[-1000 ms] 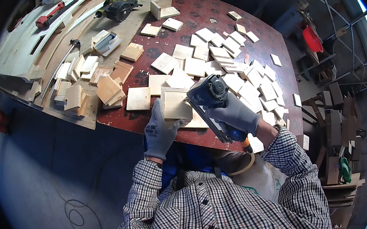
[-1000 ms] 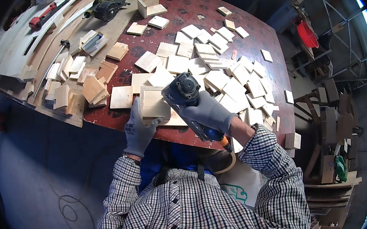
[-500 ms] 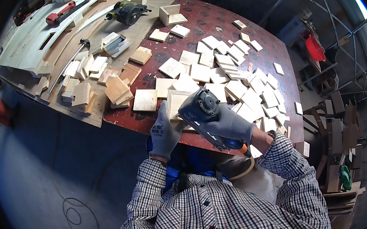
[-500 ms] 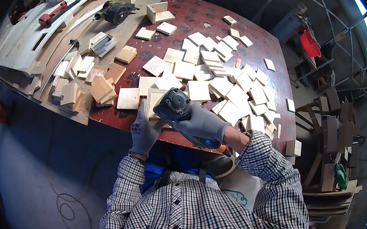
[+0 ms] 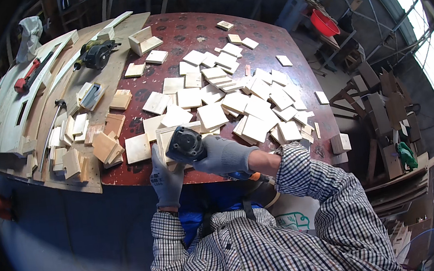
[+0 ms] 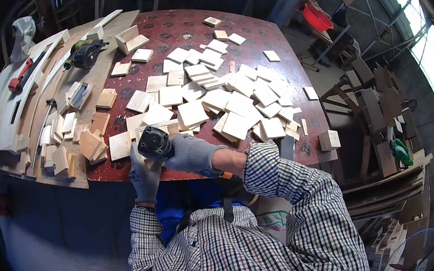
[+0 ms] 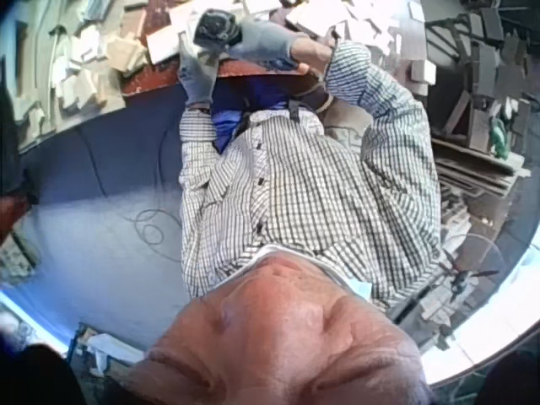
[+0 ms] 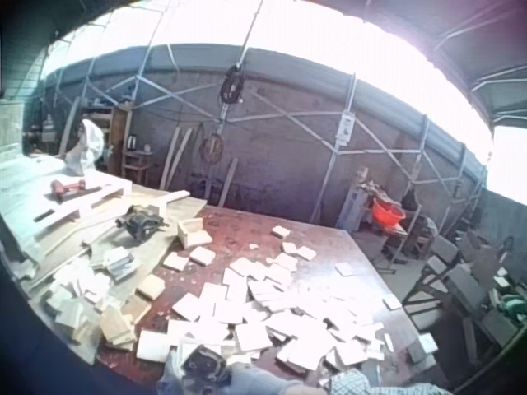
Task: The person assembles small wooden boxes by hand, arranging pre-cut pieces on a workbench and using a pneumatic nail gun to fasten them. The person repeatedly picks up pieces, aligns them, and secures them into box shapes.
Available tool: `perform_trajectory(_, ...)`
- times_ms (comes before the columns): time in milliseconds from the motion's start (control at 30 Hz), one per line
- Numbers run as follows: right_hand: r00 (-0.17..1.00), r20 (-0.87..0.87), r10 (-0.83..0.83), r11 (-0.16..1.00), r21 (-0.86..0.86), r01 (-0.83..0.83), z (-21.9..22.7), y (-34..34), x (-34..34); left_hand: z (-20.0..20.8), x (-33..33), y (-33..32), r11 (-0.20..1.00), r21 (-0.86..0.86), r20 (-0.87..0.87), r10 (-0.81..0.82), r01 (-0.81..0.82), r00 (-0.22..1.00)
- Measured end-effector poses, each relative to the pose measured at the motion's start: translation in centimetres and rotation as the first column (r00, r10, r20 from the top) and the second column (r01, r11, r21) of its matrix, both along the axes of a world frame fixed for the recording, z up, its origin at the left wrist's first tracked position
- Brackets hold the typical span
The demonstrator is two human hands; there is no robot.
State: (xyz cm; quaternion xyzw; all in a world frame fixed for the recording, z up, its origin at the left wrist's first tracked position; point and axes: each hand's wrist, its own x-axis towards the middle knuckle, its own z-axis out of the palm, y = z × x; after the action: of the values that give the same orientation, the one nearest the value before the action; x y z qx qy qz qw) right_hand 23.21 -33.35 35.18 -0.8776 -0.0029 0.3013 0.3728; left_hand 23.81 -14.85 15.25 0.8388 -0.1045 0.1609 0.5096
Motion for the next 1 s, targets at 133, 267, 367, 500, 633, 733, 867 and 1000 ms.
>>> perform_trajectory(133,0.95,0.299,-0.084,0.995,0.076,0.064,-4.5,-2.4,-4.3,0.6,-0.3,-2.0,1.0,-0.017,-0.073,-0.022,0.021,0.997)
perform_trajectory(267,0.918,0.249,-0.309,0.931,0.277,0.238,-0.3,-6.1,-9.9,1.3,-0.3,-1.4,0.999,0.054,-0.12,0.014,-0.008,0.993)
perform_trajectory(367,0.785,0.328,-0.526,0.851,0.209,0.482,2.1,-11.1,-14.0,1.8,-0.4,-0.4,0.99,0.143,-0.104,0.029,-0.013,0.994)
perform_trajectory(500,0.556,0.502,-0.663,0.653,0.024,0.757,2.9,-19.9,-16.7,1.4,-1.0,1.4,0.991,0.129,-0.095,-0.023,0.036,0.995)
perform_trajectory(633,0.514,0.611,-0.602,0.518,-0.19,0.834,-5.0,-33.6,-19.3,1.4,-2.9,2.4,0.976,0.21,-0.033,-0.054,0.06,0.998)
perform_trajectory(733,0.535,0.614,-0.58,0.426,-0.331,0.842,-10.7,-40.7,-21.1,2.0,-4.4,2.6,0.965,0.258,-0.013,-0.04,0.042,0.999)
perform_trajectory(867,0.595,0.674,-0.438,0.318,-0.503,0.804,-17.3,-45.9,-22.0,3.9,-6.6,2.4,0.983,0.178,-0.049,-0.037,0.046,0.998)
perform_trajectory(1000,0.623,0.603,-0.498,0.3,-0.554,0.776,-17.3,-43.0,-18.3,5.1,-8.1,2.7,0.969,0.245,0.083,-0.025,0.004,0.996)
